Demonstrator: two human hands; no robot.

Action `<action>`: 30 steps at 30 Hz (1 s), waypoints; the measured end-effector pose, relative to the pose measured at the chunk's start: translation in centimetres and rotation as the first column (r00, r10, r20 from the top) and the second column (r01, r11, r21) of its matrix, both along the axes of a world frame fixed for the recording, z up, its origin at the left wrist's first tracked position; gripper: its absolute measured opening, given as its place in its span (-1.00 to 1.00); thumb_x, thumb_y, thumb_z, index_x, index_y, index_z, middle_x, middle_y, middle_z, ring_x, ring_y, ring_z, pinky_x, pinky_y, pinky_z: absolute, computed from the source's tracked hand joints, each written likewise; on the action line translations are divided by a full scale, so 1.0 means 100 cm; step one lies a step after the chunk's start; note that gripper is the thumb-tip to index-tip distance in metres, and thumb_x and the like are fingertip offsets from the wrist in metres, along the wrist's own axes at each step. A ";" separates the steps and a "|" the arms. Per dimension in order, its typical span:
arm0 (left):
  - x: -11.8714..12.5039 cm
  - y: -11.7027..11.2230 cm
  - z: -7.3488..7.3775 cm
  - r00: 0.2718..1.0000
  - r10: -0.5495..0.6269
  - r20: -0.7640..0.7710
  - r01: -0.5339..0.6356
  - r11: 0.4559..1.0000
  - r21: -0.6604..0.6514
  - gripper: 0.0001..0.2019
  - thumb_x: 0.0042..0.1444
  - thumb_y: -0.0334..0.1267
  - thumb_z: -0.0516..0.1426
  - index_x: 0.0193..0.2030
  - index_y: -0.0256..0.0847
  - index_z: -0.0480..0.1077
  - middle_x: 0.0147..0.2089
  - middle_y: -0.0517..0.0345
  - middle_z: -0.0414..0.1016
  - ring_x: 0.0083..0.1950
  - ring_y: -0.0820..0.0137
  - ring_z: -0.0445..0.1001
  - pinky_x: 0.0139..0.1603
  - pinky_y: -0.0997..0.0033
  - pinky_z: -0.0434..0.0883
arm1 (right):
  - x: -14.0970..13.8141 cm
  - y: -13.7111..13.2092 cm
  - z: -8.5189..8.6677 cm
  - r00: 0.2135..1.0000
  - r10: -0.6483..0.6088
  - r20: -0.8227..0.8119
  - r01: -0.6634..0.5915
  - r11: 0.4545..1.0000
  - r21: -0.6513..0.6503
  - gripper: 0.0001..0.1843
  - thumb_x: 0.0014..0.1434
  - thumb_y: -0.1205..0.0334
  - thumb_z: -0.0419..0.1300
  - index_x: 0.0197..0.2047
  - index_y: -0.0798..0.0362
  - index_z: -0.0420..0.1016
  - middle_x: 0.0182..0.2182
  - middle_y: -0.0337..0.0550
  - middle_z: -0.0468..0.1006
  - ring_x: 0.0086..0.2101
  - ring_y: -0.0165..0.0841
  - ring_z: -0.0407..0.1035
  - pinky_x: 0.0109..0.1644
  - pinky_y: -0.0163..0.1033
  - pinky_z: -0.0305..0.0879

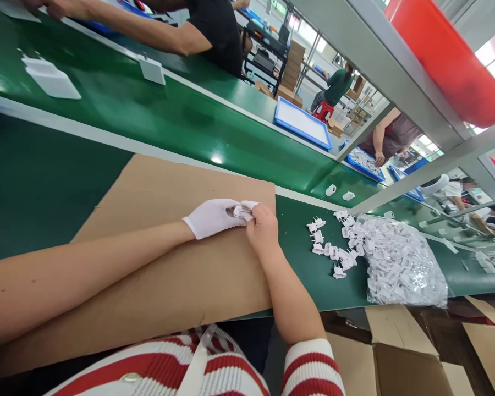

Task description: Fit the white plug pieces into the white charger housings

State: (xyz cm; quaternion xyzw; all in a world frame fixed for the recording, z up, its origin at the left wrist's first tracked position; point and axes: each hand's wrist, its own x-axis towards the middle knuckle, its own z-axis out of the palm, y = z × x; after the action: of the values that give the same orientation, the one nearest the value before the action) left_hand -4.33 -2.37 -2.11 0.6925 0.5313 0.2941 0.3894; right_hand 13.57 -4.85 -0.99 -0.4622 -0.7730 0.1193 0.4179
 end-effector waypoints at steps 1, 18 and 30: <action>0.000 0.000 -0.001 1.000 -0.005 0.002 0.005 1.000 -0.005 -0.61 0.04 0.21 0.31 -0.30 -0.10 0.57 -0.24 0.20 0.68 -0.19 0.26 0.60 -0.03 0.32 0.48 | 0.000 0.001 0.000 1.000 -0.005 0.027 0.005 1.000 -0.001 -0.60 0.26 0.39 0.09 0.04 -0.08 0.63 -0.10 -0.15 0.73 -0.08 -0.26 0.61 0.05 -0.17 0.57; -0.003 -0.008 0.009 0.871 0.023 -0.491 0.093 0.973 0.210 -0.65 0.33 0.09 0.10 -0.06 -0.03 0.61 0.01 -0.01 0.70 0.03 0.02 0.65 -0.05 0.21 0.46 | -0.011 -0.003 0.018 0.983 -0.070 0.172 0.103 0.976 -0.190 -0.62 0.10 0.51 0.05 -0.11 -0.11 0.43 -0.13 -0.26 0.63 -0.13 -0.29 0.52 -0.09 -0.27 0.40; -0.003 0.011 0.007 0.987 -0.076 -0.142 0.083 0.995 0.048 -0.53 0.04 0.26 0.24 -0.15 -0.08 0.61 -0.12 0.08 0.70 -0.05 0.10 0.62 -0.01 0.26 0.48 | 0.005 0.014 -0.014 0.929 -0.013 -0.369 -0.117 0.938 -0.328 -0.43 0.21 0.19 0.32 0.29 -0.11 0.47 0.12 -0.09 0.65 0.05 -0.23 0.60 0.28 -0.04 0.52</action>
State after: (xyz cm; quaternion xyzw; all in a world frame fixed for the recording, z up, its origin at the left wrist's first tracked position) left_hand -4.66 -1.29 -1.38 0.7424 0.5212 0.2432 0.3436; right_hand 14.03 -3.46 -2.37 -0.4769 -0.6608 0.3476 0.4638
